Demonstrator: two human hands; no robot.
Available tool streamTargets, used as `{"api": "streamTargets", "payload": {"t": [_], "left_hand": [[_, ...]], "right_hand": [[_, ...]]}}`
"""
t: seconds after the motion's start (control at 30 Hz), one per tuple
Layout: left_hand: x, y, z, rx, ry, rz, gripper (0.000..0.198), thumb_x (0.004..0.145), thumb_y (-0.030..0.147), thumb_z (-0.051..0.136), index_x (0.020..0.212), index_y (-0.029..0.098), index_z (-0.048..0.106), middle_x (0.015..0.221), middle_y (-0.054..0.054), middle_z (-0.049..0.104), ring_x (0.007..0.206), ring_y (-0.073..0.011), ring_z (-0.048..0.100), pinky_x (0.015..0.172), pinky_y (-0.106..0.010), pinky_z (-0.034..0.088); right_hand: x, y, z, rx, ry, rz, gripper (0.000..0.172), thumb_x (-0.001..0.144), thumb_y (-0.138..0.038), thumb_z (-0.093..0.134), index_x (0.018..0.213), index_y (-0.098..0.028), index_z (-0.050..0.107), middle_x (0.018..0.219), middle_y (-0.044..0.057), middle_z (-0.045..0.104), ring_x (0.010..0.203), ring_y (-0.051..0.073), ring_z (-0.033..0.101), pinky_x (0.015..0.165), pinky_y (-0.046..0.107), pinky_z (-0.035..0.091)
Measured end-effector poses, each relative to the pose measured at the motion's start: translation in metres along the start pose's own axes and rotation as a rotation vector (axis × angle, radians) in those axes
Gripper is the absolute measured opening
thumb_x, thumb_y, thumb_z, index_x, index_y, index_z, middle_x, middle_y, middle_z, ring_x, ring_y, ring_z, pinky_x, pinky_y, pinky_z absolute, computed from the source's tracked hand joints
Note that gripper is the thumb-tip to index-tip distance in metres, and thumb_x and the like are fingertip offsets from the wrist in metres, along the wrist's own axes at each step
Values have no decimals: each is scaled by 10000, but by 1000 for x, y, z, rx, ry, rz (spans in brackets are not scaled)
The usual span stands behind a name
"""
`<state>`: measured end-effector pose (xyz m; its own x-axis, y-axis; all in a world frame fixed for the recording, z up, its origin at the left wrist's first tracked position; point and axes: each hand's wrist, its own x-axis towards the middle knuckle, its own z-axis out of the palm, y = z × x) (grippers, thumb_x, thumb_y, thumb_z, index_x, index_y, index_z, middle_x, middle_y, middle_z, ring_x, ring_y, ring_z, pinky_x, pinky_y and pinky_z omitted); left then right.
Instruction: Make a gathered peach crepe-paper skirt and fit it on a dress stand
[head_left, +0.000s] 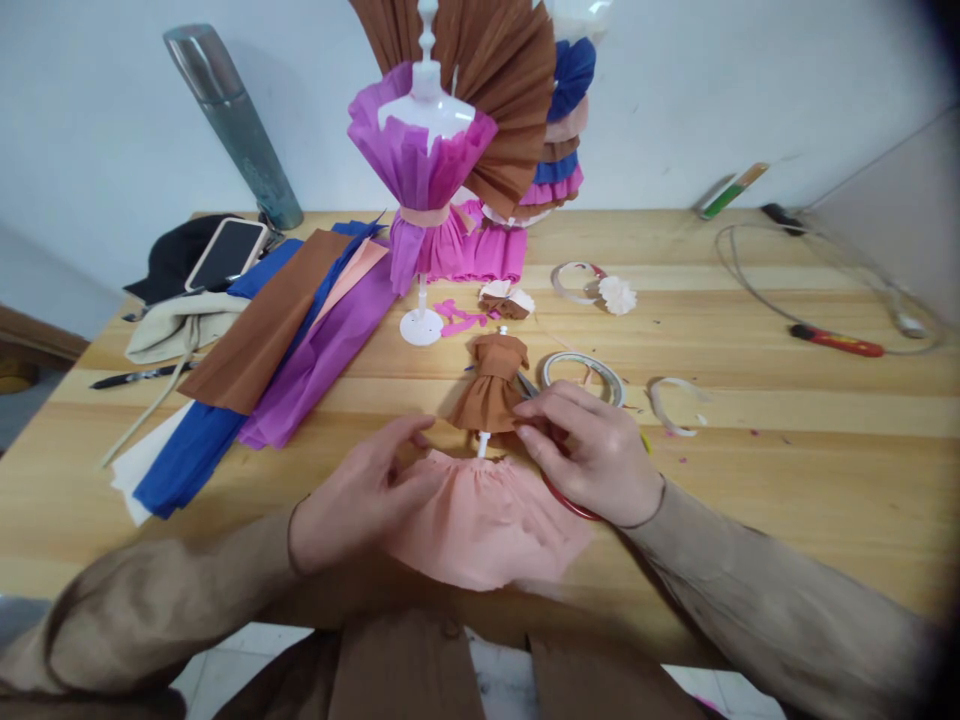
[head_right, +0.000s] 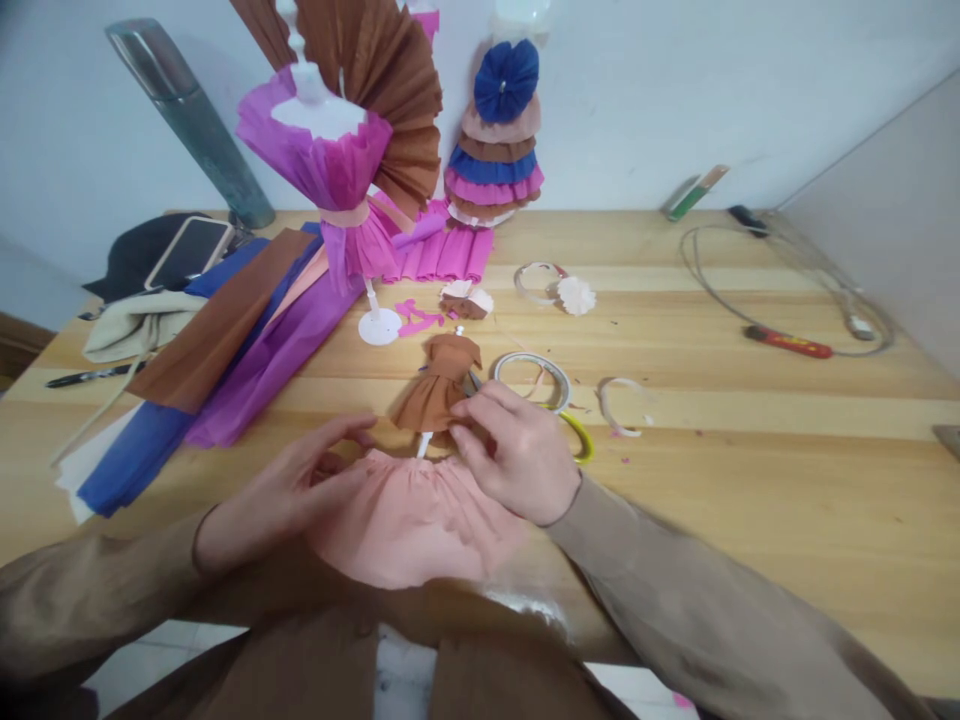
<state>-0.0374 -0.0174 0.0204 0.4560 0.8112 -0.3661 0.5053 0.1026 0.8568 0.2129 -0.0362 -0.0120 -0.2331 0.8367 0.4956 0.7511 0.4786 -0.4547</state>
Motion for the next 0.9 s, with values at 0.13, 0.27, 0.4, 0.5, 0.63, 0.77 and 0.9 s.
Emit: {"api": "streamTargets", "payload": {"t": [0.13, 0.27, 0.4, 0.5, 0.63, 0.77, 0.9], "left_hand": [[-18, -4, -2, 491, 8, 402, 586, 838, 303, 625, 1385, 170, 463, 1460, -205, 448, 1359, -363, 440, 1084, -550, 424], [-32, -12, -6, 764, -137, 713, 751, 718, 41, 524, 1445, 165, 386, 1591, -186, 297, 1520, -357, 152, 1177, -594, 308], [-35, -22, -4, 883, -203, 753, 869, 689, 11, 502, 1514, 197, 306, 1625, -137, 272, 1539, -359, 48, 1197, -620, 253], [-29, -28, 4, 920, -132, 804, 762, 766, 45, 524, 1494, 191, 354, 1609, -147, 314, 1538, -364, 73, 1197, -604, 268], [-20, -33, 13, 928, 13, 943, 560, 847, 89, 488, 1405, 125, 454, 1528, -198, 441, 1529, -343, 156, 1193, -571, 295], [-18, -35, 16, 889, 45, 1042, 495, 878, 130, 448, 1372, 125, 488, 1446, -197, 538, 1498, -324, 267, 1191, -550, 295], [-18, -33, 17, 898, -57, 954, 671, 792, 143, 530, 1453, 156, 414, 1536, -189, 432, 1509, -369, 208, 1184, -591, 268]], "right_hand": [[5, 0, -1, 76, 12, 62, 82, 864, -165, 576, 846, -174, 656, 737, 41, 654, 616, 138, 617, 575, 272, 486], [7, 0, -1, 83, 16, 80, 84, 853, -168, 580, 846, -173, 664, 726, 36, 646, 598, 131, 598, 556, 265, 471], [2, -2, 2, -28, -3, 5, 132, 847, -162, 559, 912, -164, 674, 795, 67, 640, 637, 150, 595, 547, 269, 484], [-2, -3, 5, -87, 3, -45, 176, 838, -138, 547, 954, -155, 678, 839, 83, 640, 654, 159, 597, 551, 275, 503], [-3, -3, 6, -86, 8, -42, 206, 830, -130, 540, 969, -173, 685, 850, 80, 642, 688, 170, 616, 573, 283, 522], [-3, -3, 5, -80, 14, -42, 177, 844, -140, 540, 945, -170, 682, 841, 78, 645, 678, 165, 617, 572, 280, 522], [-2, -4, 6, -76, 36, -42, 151, 861, -146, 538, 916, -166, 678, 819, 76, 640, 694, 170, 630, 591, 282, 528]]}}
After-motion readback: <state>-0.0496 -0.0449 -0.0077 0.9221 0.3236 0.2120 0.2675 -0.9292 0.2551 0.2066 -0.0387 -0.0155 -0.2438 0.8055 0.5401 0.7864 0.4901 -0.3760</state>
